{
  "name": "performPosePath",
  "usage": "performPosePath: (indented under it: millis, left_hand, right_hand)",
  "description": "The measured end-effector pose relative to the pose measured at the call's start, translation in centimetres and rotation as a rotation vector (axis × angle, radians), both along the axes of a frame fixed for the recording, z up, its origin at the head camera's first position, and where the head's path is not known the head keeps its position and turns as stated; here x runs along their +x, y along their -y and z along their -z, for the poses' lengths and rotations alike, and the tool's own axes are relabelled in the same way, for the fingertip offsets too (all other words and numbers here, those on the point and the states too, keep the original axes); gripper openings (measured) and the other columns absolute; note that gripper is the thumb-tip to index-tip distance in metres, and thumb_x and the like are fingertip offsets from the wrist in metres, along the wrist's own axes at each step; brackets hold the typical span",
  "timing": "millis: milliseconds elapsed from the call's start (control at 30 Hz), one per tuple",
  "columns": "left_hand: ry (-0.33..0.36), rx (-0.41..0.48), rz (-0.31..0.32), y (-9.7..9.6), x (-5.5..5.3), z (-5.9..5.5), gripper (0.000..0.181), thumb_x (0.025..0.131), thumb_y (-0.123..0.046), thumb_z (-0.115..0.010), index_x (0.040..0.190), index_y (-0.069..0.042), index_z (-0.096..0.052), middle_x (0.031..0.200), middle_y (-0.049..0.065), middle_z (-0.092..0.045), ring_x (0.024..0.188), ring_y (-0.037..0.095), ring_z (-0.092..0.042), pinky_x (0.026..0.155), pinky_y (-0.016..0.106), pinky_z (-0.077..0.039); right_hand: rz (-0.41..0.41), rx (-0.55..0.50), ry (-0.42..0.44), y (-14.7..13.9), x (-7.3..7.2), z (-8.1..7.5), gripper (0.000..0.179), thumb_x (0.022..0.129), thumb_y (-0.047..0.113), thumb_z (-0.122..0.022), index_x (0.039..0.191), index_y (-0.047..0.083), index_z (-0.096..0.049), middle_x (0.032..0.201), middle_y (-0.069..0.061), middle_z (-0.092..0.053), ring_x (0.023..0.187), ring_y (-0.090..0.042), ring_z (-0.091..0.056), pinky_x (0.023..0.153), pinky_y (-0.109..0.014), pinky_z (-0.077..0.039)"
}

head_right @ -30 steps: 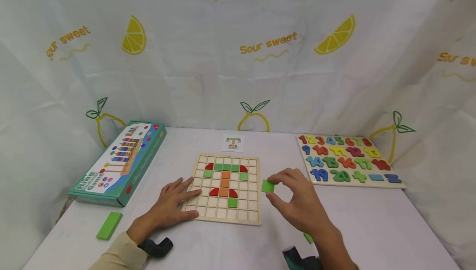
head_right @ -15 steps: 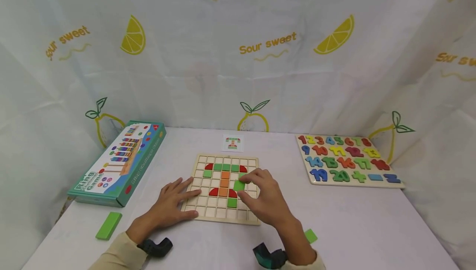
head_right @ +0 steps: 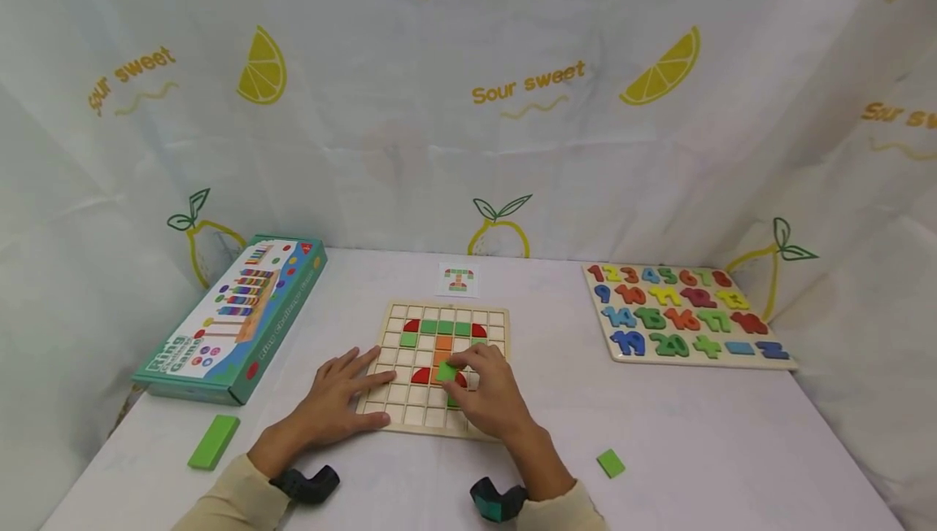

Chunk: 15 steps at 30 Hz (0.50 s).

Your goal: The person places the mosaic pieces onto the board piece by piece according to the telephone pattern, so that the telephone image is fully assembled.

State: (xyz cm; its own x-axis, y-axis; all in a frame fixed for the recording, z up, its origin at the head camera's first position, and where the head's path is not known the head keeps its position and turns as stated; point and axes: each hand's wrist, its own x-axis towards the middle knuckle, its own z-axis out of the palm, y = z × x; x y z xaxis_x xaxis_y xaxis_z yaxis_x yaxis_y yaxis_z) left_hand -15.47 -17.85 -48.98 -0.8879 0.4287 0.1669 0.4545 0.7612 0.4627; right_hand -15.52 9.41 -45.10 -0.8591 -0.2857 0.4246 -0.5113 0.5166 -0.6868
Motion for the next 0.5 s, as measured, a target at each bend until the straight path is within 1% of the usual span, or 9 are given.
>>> performPosePath:
  millis: [100, 233, 367, 500]
  left_hand:
    - [0.001, -0.008, -0.009, -0.1, 0.0, -0.1, 0.065, 0.080, -0.063, -0.066, 0.133, -0.026, -0.061, 0.153, 0.008, -0.033, 0.139, 0.041, -0.020, 0.105, 0.062, -0.012]
    - [0.000, -0.015, -0.015, -0.1, 0.0, -0.1, 0.065, 0.080, -0.063, -0.066, 0.133, -0.026, -0.062, 0.153, 0.008, -0.034, 0.139, 0.041, -0.021, 0.105, 0.062, -0.012]
    - [-0.002, -0.015, -0.016, -0.2, 0.0, 0.0, 0.065, 0.080, -0.063, -0.066, 0.133, -0.026, -0.061, 0.153, 0.008, -0.034, 0.139, 0.041, -0.021, 0.105, 0.061, -0.013]
    - [-0.002, -0.017, -0.012, -0.1, -0.1, -0.1, 0.065, 0.080, -0.063, -0.066, 0.134, -0.026, -0.061, 0.153, 0.008, -0.033, 0.139, 0.041, -0.021, 0.105, 0.061, -0.013]
  right_hand:
    - [0.001, 0.028, 0.003, 0.4, -0.3, 1.0, 0.026, 0.075, 0.005, -0.082, 0.098, 0.013, -0.073, 0.098, 0.011, -0.061, 0.095, -0.013, -0.052, 0.079, -0.040, -0.048]
    - [-0.008, 0.105, 0.005, 0.7, -0.5, 2.1, 0.024, 0.076, 0.008, -0.081, 0.097, 0.013, -0.073, 0.097, 0.010, -0.060, 0.095, -0.013, -0.051, 0.079, -0.036, -0.047]
    - [-0.028, 0.143, 0.026, 0.8, -0.6, 2.7, 0.022, 0.075, 0.010, -0.080, 0.096, 0.012, -0.073, 0.094, 0.009, -0.059, 0.091, -0.012, -0.049, 0.077, -0.035, -0.045]
    - [-0.043, 0.165, 0.021, 0.8, -0.5, 2.9, 0.020, 0.075, 0.010, -0.079, 0.094, 0.013, -0.073, 0.092, 0.008, -0.058, 0.088, -0.013, -0.046, 0.074, -0.036, -0.043]
